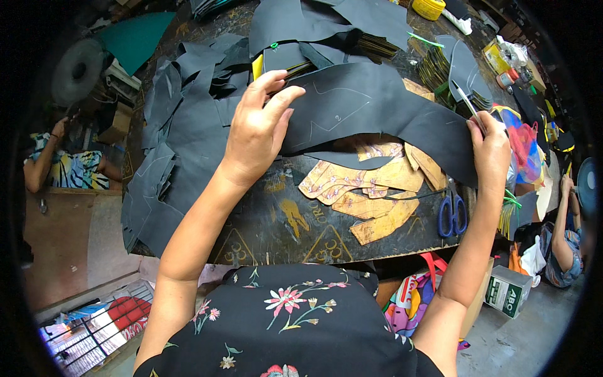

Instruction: The person places a cardboard template on a dark fabric sheet, traces its outline with a white marker, then removes the template and sets the marked fabric aside. This sequence is repeated multiple times across the worktable.

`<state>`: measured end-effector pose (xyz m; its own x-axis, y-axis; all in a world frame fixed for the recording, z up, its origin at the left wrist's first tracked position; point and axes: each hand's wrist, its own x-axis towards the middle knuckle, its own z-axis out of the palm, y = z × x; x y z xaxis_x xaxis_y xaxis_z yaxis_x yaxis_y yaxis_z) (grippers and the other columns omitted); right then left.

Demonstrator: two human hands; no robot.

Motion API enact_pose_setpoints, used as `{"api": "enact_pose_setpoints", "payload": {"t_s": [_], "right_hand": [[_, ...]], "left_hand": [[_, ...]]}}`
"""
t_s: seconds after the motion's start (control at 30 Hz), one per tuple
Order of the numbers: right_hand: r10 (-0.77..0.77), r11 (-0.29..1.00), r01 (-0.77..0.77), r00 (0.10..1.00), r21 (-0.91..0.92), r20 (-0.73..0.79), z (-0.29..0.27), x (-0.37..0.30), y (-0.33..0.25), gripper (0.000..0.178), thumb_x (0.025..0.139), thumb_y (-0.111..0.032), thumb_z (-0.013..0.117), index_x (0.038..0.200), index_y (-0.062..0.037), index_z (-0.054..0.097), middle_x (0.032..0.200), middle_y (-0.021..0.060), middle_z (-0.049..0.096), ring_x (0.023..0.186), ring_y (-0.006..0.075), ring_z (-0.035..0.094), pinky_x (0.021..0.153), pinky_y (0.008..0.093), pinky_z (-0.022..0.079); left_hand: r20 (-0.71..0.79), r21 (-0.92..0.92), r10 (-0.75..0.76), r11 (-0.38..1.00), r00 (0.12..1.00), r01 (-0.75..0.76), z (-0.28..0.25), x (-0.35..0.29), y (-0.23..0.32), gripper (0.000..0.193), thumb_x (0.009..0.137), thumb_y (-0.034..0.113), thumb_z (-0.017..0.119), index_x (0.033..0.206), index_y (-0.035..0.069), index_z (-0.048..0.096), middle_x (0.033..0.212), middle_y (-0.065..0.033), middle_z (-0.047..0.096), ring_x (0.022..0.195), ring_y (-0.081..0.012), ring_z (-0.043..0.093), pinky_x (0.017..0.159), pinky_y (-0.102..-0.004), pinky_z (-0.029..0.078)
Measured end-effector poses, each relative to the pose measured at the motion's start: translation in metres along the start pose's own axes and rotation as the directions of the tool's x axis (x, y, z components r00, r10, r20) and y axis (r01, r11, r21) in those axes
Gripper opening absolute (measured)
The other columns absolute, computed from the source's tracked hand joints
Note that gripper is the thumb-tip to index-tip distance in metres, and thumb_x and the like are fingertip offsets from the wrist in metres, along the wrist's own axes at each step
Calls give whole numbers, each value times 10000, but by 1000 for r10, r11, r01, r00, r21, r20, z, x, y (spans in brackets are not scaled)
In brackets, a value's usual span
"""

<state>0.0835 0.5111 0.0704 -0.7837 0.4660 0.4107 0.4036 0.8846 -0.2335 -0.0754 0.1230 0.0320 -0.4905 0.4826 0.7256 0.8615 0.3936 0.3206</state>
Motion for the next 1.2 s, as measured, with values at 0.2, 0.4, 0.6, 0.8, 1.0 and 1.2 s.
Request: {"api": "enact_pose_setpoints", "payload": {"t_s": [0.2,0.4,0.6,0.8,1.0,1.2], "right_hand": [[-15,1000,16,999,18,-52,8,2,8,213,978,-201,714,1116,-39,715,1014,157,773,945,310,757,819,387,567],[-54,995,66,984,69,-171,7,16,11,233,974,-213,723,1130,-40,726,1024,155,776,946,299,762,826,379,569],[-138,990,131,960,-42,-242,5,33,3,214,969,-246,724,1113,-89,732,1020,122,765,937,321,744,794,387,570],[-136,991,131,969,-40,-204,21,27,-6,183,957,-222,730,1092,-99,732,1050,107,743,926,334,734,789,396,573],[-150,954,95,972,283,179,-6,-26,-29,208,848,-106,802,1008,-6,714,904,141,699,847,257,697,809,358,536],[-90,993,56,927,101,364,-4,-81,-46,554,708,-189,909,1179,-47,656,1027,155,692,947,329,682,848,407,543]], "left_hand": [[115,-32,25,999,993,-21,-29,-25,5,235,842,22,737,1066,93,727,1106,-52,648,973,-256,630,835,-383,480],[375,-144,-27,986,927,87,-38,-55,25,276,839,25,760,1108,74,723,1084,-74,683,1001,-278,655,873,-403,505],[447,-81,-72,989,891,121,-32,-58,25,433,852,56,753,1276,71,670,1263,-92,638,1171,-290,613,979,-419,482],[508,-44,-128,984,852,174,-32,-62,28,513,850,52,754,1348,64,634,1360,-144,594,1267,-327,574,1041,-441,462],[518,-61,-112,984,848,167,-35,-59,30,517,847,60,758,1348,62,632,1368,-143,589,1264,-331,573,1041,-442,458],[537,-126,-72,978,841,164,-35,-58,39,516,845,64,763,1344,70,634,1357,-139,593,1254,-329,577,1039,-444,455]]}}
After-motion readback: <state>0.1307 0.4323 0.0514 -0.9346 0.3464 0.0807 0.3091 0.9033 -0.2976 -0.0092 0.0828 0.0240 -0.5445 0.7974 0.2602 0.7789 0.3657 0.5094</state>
